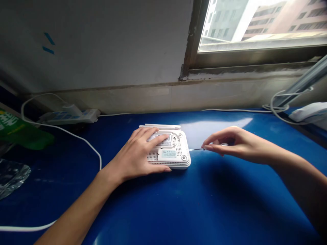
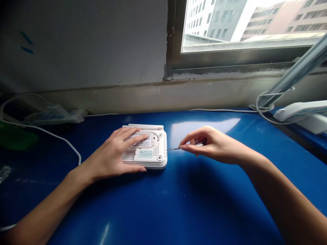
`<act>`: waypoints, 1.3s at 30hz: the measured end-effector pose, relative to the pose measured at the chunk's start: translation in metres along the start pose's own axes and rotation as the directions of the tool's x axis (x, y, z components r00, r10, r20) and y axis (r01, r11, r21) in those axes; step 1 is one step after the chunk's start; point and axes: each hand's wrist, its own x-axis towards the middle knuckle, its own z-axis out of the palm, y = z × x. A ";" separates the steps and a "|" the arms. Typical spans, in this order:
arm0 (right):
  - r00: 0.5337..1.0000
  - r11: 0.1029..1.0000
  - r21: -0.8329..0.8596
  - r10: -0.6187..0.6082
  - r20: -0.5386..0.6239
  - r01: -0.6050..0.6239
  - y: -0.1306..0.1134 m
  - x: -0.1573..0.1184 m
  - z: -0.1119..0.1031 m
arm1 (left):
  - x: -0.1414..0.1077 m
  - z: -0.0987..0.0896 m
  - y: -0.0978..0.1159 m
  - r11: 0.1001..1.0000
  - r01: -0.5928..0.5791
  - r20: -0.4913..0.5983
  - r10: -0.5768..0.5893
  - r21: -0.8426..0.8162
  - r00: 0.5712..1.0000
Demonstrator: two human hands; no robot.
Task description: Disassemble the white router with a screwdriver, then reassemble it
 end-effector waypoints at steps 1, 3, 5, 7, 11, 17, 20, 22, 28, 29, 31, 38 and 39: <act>1.000 1.000 -0.007 -0.009 0.002 0.009 -0.001 0.000 0.001 | 0.000 0.000 -0.001 1.000 -0.004 -0.003 0.004 -0.001 1.000; 0.999 0.999 -0.014 -0.034 0.003 0.034 -0.001 -0.001 0.002 | 0.000 -0.001 -0.002 1.000 -0.017 0.000 0.017 -0.013 1.000; 0.999 0.998 -0.019 -0.052 0.005 0.052 0.000 -0.001 0.002 | -0.001 -0.001 -0.004 0.999 -0.035 0.002 0.035 -0.036 0.999; 0.999 0.998 -0.030 -0.052 0.002 0.053 0.001 -0.001 0.002 | -0.001 -0.001 -0.007 0.997 -0.045 -0.003 0.045 -0.056 0.999; 1.000 0.999 -0.045 -0.021 0.001 0.021 -0.001 -0.002 0.002 | -0.002 -0.001 -0.009 0.997 -0.041 -0.015 0.040 -0.067 0.999; 0.997 1.000 0.011 0.013 0.073 -0.014 -0.009 -0.003 0.006 | -0.003 -0.002 -0.007 0.998 -0.043 -0.012 0.042 -0.053 0.999; 0.995 1.000 0.014 0.005 0.105 -0.006 -0.011 -0.003 0.009 | -0.003 -0.001 -0.007 0.998 -0.050 -0.012 0.050 -0.043 0.999; 0.994 1.000 0.010 0.008 0.108 -0.009 -0.012 -0.003 0.011 | -0.002 -0.001 -0.006 0.998 -0.051 -0.017 0.050 -0.043 0.999; 0.991 0.998 -0.056 -0.017 0.130 0.024 -0.008 -0.003 0.015 | 0.000 0.000 0.003 1.000 -0.030 -0.002 0.030 0.001 1.000; 0.991 0.999 -0.045 -0.021 0.134 0.027 -0.006 -0.002 0.015 | 0.000 0.000 0.004 1.000 -0.031 -0.008 0.031 0.006 0.999; 0.990 1.000 0.018 -0.024 0.141 0.022 -0.002 0.000 0.015 | 0.000 0.000 0.004 0.999 -0.033 -0.032 0.032 -0.007 0.999; 1.000 0.936 0.352 -0.009 -0.022 0.016 -0.005 0.007 0.027 | 0.000 -0.008 0.002 0.982 0.044 -0.166 -0.075 -0.184 0.983; 0.999 0.916 0.399 -0.008 -0.045 0.025 -0.007 0.008 0.030 | 0.000 -0.009 0.003 0.975 0.060 -0.177 -0.099 -0.216 0.979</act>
